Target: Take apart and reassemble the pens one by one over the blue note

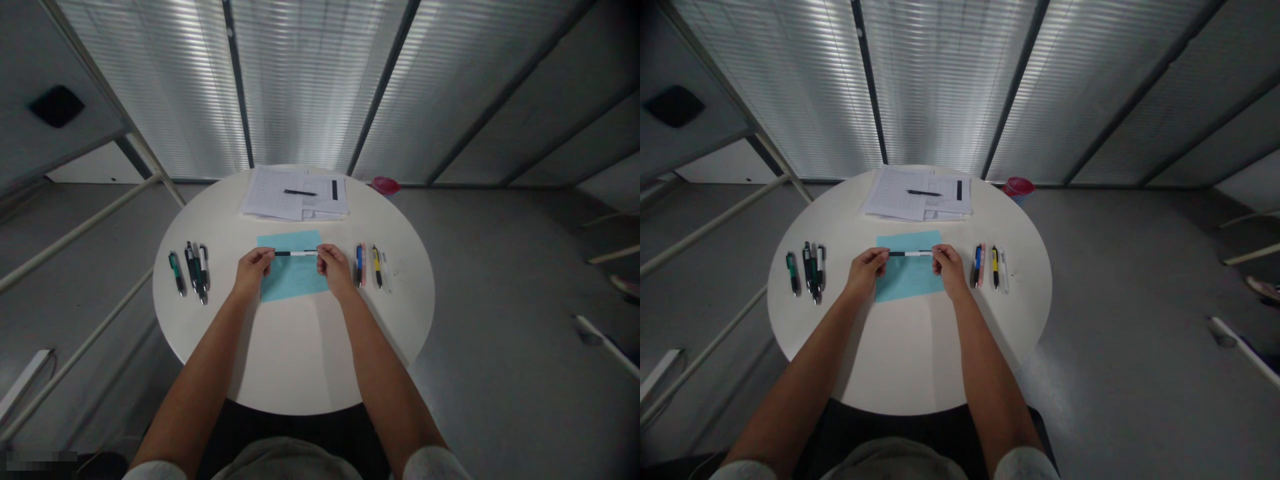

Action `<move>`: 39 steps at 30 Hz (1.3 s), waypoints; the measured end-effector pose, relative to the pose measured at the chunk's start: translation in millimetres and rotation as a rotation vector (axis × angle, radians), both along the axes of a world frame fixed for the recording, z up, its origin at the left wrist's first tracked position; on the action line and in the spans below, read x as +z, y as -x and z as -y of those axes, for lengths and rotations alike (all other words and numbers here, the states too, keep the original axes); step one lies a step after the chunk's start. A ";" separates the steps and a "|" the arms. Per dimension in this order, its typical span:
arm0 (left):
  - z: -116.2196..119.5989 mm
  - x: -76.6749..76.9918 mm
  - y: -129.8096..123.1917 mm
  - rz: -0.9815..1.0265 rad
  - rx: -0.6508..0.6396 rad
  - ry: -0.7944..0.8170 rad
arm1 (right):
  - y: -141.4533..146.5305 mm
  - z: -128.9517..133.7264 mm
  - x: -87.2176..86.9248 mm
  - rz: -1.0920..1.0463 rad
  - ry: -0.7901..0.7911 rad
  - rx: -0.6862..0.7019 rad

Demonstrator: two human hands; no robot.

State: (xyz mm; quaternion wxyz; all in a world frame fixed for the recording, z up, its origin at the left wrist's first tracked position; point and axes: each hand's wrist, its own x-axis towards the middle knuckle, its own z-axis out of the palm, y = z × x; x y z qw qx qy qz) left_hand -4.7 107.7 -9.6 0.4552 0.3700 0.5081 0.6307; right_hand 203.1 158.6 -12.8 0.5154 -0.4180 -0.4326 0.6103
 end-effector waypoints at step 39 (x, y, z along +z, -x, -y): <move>-0.4 -3.4 0.5 -0.032 0.012 0.009 | 1.2 -0.6 0.2 0.001 -0.027 0.006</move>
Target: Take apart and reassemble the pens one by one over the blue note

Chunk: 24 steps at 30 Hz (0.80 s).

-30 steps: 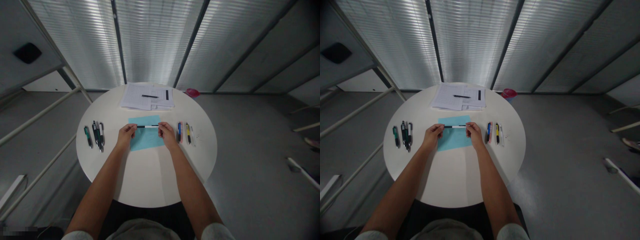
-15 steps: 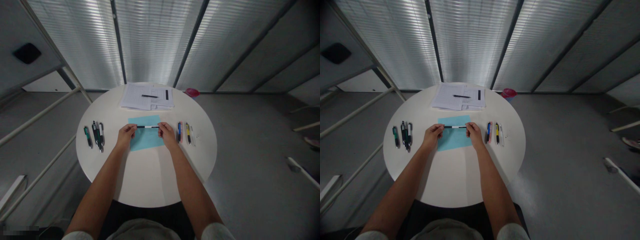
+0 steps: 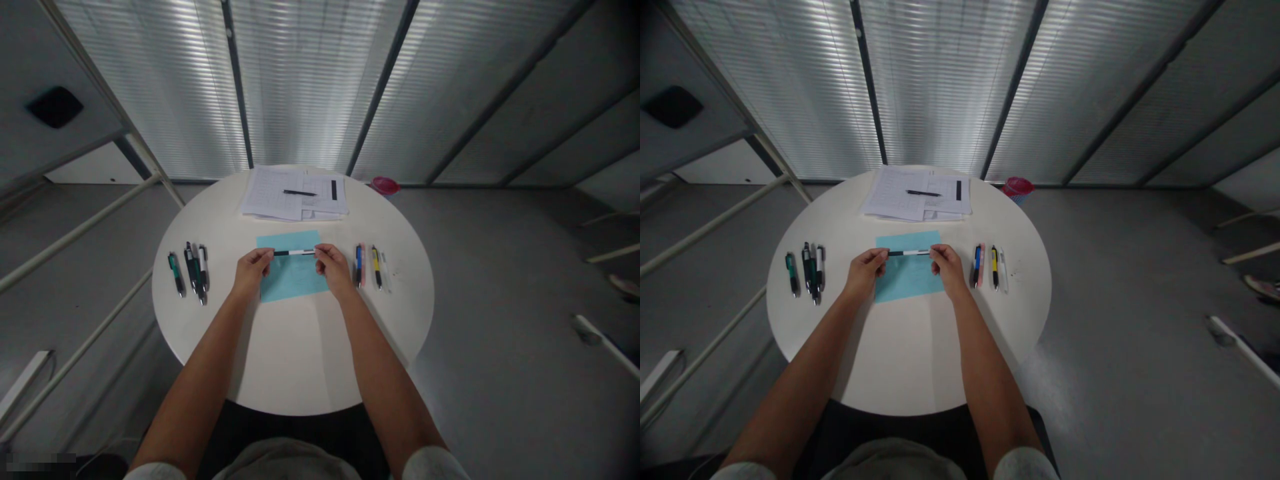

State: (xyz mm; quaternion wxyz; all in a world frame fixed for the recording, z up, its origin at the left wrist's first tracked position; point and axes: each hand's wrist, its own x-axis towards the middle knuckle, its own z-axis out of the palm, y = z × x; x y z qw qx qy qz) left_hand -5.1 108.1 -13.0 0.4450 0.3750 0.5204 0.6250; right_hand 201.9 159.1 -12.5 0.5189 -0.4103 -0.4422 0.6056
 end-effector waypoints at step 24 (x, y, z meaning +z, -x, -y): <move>0.4 3.4 -1.7 0.021 0.003 0.013 | 0.8 1.0 1.0 0.004 -0.017 0.017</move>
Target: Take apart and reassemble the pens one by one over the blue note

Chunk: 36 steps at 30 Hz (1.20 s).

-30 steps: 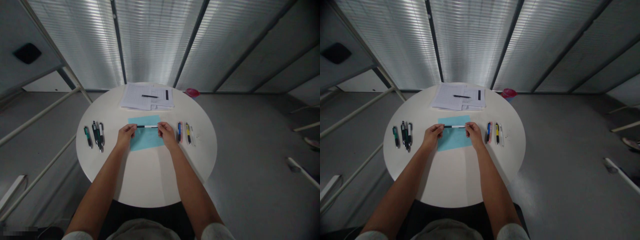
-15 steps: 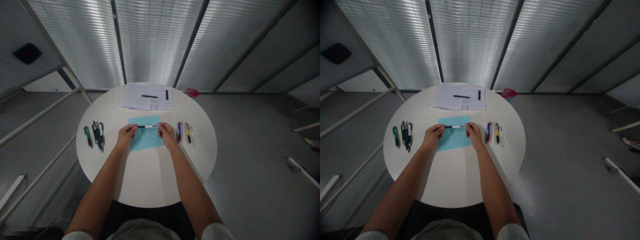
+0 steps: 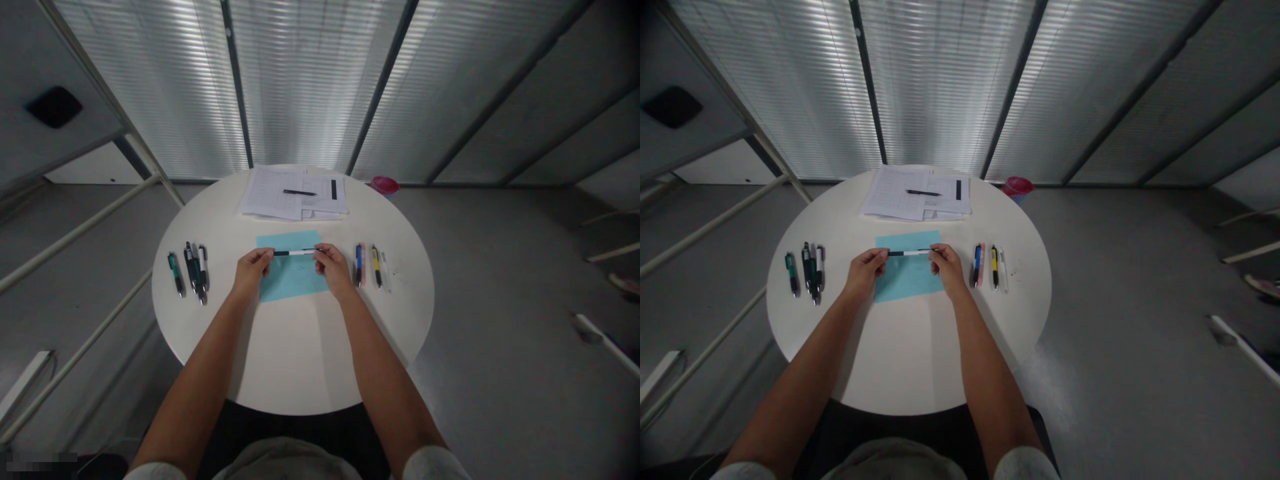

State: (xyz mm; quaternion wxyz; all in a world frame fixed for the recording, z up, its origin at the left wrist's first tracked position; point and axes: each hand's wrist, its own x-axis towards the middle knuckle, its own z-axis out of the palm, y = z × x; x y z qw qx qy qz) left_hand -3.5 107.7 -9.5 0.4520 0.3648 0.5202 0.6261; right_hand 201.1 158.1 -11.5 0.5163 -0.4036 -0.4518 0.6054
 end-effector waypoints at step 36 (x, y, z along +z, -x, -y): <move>-0.4 -1.1 1.6 -0.079 0.026 0.009 | 0.8 0.4 -0.3 0.027 -0.019 0.017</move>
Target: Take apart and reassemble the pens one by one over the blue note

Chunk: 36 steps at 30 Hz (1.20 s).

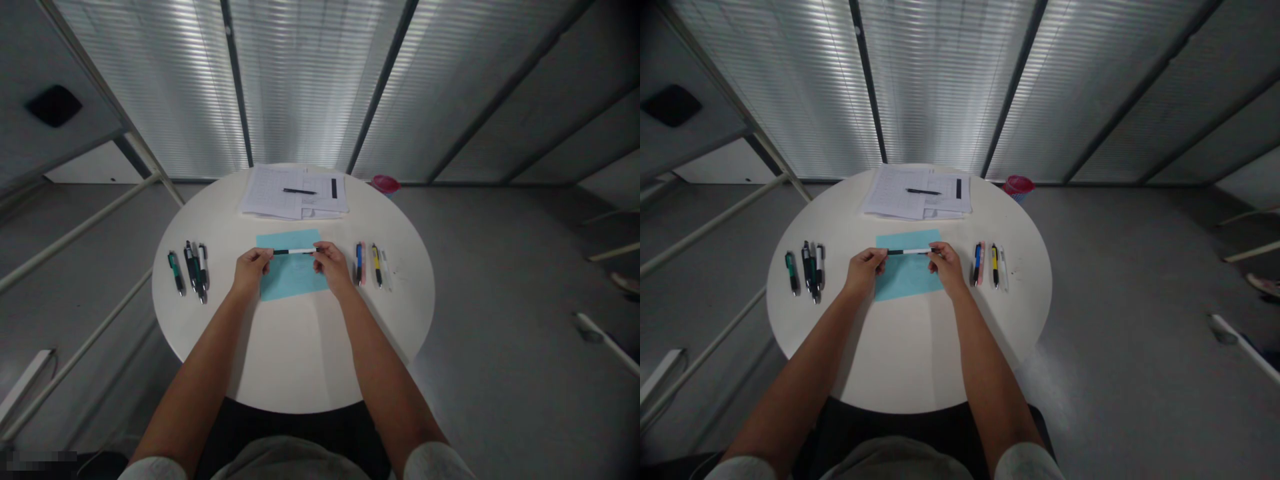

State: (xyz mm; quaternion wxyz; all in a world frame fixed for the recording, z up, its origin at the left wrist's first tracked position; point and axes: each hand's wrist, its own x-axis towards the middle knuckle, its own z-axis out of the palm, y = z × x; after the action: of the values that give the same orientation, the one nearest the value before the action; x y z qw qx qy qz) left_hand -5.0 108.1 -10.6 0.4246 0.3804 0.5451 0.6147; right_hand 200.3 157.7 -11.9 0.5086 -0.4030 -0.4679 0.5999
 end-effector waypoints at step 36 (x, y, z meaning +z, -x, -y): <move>1.8 -2.5 3.7 0.066 -0.101 -0.044 | -1.8 5.0 5.1 0.034 -0.015 0.080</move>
State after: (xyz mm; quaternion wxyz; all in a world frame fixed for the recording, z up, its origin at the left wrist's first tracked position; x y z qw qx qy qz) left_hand -8.7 106.3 -13.1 0.4643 0.3961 0.4973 0.6166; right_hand 202.1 152.7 -6.8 0.4791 -0.3906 -0.4967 0.6092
